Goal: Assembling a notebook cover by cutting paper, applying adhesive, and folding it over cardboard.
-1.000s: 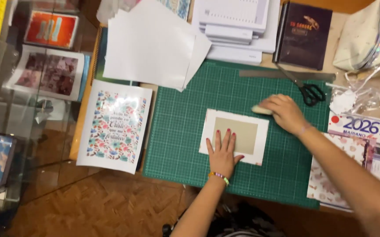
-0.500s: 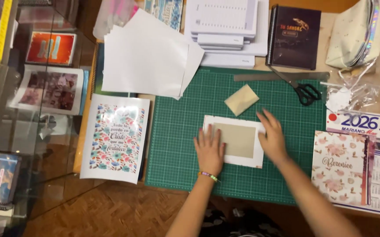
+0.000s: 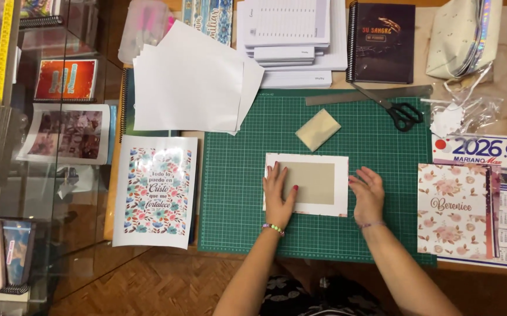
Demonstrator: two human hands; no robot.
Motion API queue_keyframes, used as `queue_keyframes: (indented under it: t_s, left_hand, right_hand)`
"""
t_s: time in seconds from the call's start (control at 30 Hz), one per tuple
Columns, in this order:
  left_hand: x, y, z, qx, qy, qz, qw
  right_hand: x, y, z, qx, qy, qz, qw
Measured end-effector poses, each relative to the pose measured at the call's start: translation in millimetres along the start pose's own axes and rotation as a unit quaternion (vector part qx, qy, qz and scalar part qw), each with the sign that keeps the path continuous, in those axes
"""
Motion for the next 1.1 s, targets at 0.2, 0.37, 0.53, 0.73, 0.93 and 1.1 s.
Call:
queue_keyframes:
  t_s: [0.2,0.37,0.53,0.73,0.93,1.1]
  left_hand:
    - [6,-3,7,0.003,0.015,0.01,1.0]
    - [-11,2,-2,0.053,0.033,0.01,0.998]
    - [-10,-5,-10,0.068,0.049,0.012,0.996]
    - [-35,-15,-41,0.047,0.034,-0.025,0.998]
    - [-68,-11,-51,0.044,-0.162,-0.116,0.979]
    - [-96,-13,-40,0.064,-0.56,-0.243,0.79]
  right_hand:
    - [-53,55,-30,0.018,0.035,0.07,0.997]
    - [-26,12,18,0.067,-0.009,0.158,0.985]
    - [-14,-13,19,0.09,-0.006,0.199,0.976]
    - [51,-58,52,0.094,0.025,0.116,0.989]
    - [108,-119,93,0.117,-0.157,-0.11,0.974]
    - [114,-165,131,0.358,-0.321,-0.4,0.78]
Point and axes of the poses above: each hand's wrist, its own y-axis towards the middle knuckle, its own z-axis out of the palm, x = y × z, the point moved 6 cm from there along y, towards the middle knuckle, and after that the axes turned 11 degrees about y, right-handed, at the moved point
